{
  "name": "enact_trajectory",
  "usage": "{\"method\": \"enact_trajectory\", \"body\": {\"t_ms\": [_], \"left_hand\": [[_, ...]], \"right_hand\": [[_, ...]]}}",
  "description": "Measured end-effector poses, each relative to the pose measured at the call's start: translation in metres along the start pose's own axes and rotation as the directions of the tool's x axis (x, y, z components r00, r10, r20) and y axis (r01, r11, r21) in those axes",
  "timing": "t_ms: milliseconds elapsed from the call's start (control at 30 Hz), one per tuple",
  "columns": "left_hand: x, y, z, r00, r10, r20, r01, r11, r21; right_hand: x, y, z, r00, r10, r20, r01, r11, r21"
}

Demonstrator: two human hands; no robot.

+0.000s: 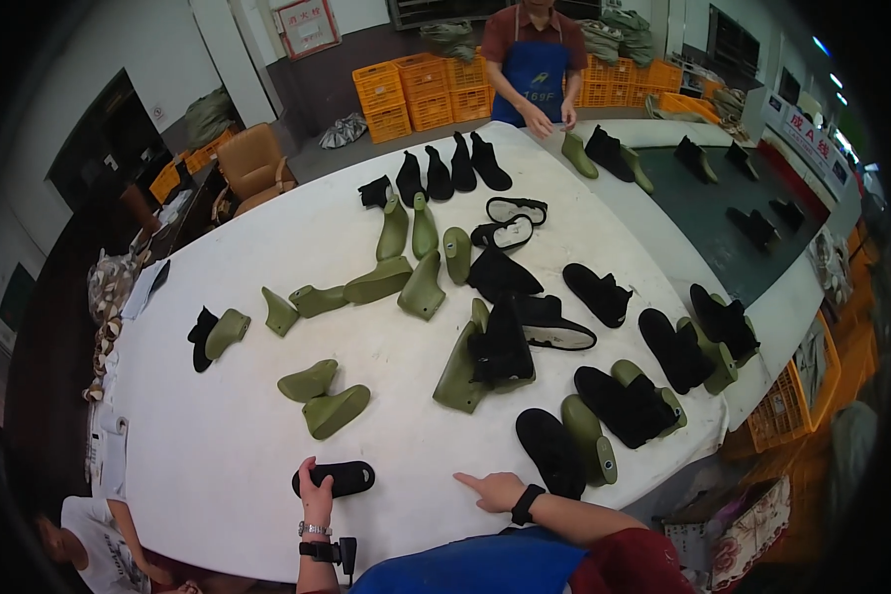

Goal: Sorting and organizing shoe lasts and uppers in a shoe manufacturing facility.

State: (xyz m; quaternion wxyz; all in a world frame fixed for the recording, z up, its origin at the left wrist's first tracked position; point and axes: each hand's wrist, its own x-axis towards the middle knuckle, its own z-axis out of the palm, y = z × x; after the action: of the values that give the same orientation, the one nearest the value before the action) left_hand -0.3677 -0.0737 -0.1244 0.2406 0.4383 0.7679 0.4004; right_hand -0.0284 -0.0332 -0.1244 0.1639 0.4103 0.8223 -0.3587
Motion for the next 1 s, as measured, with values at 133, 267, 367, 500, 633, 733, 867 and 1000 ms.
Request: {"method": "enact_trajectory", "body": {"t_ms": [133, 267, 367, 500, 633, 733, 867, 1000], "left_hand": [[0.019, -0.009, -0.009, 0.996, 0.081, -0.025, -0.080, 0.995, 0.053], [0.060, -0.042, -0.028, 0.994, 0.069, -0.079, -0.064, 0.996, 0.059], [0.093, -0.056, -0.033, 0.994, 0.052, -0.095, -0.042, 0.994, 0.105], [0.128, -0.064, -0.039, 0.996, 0.036, -0.080, -0.027, 0.993, 0.119], [0.136, -0.053, -0.041, 1.000, -0.009, 0.016, 0.006, 0.981, 0.195], [0.139, -0.050, -0.050, 0.988, 0.153, 0.033, -0.148, 0.838, 0.525], [0.136, 0.048, -0.010, 0.867, 0.463, 0.182, -0.481, 0.687, 0.544], [0.111, 0.113, 0.082, 0.731, 0.513, 0.450, -0.630, 0.760, 0.158]], "right_hand": [[0.002, 0.008, 0.006, 1.000, -0.004, 0.000, 0.004, 0.999, 0.039], [0.005, 0.006, 0.011, 1.000, -0.007, 0.009, 0.006, 0.998, 0.067], [0.000, -0.002, -0.002, 0.998, 0.033, 0.050, -0.038, 0.993, 0.111], [0.000, 0.000, 0.002, 0.998, 0.040, 0.038, -0.045, 0.989, 0.139], [0.002, 0.002, 0.002, 0.999, 0.052, 0.014, -0.054, 0.989, 0.141], [0.002, 0.001, 0.003, 1.000, 0.026, -0.005, -0.025, 0.989, 0.144], [0.002, 0.008, 0.009, 0.998, 0.039, -0.050, -0.030, 0.985, 0.168], [0.005, 0.010, 0.013, 0.999, 0.032, -0.036, -0.026, 0.986, 0.162]]}}
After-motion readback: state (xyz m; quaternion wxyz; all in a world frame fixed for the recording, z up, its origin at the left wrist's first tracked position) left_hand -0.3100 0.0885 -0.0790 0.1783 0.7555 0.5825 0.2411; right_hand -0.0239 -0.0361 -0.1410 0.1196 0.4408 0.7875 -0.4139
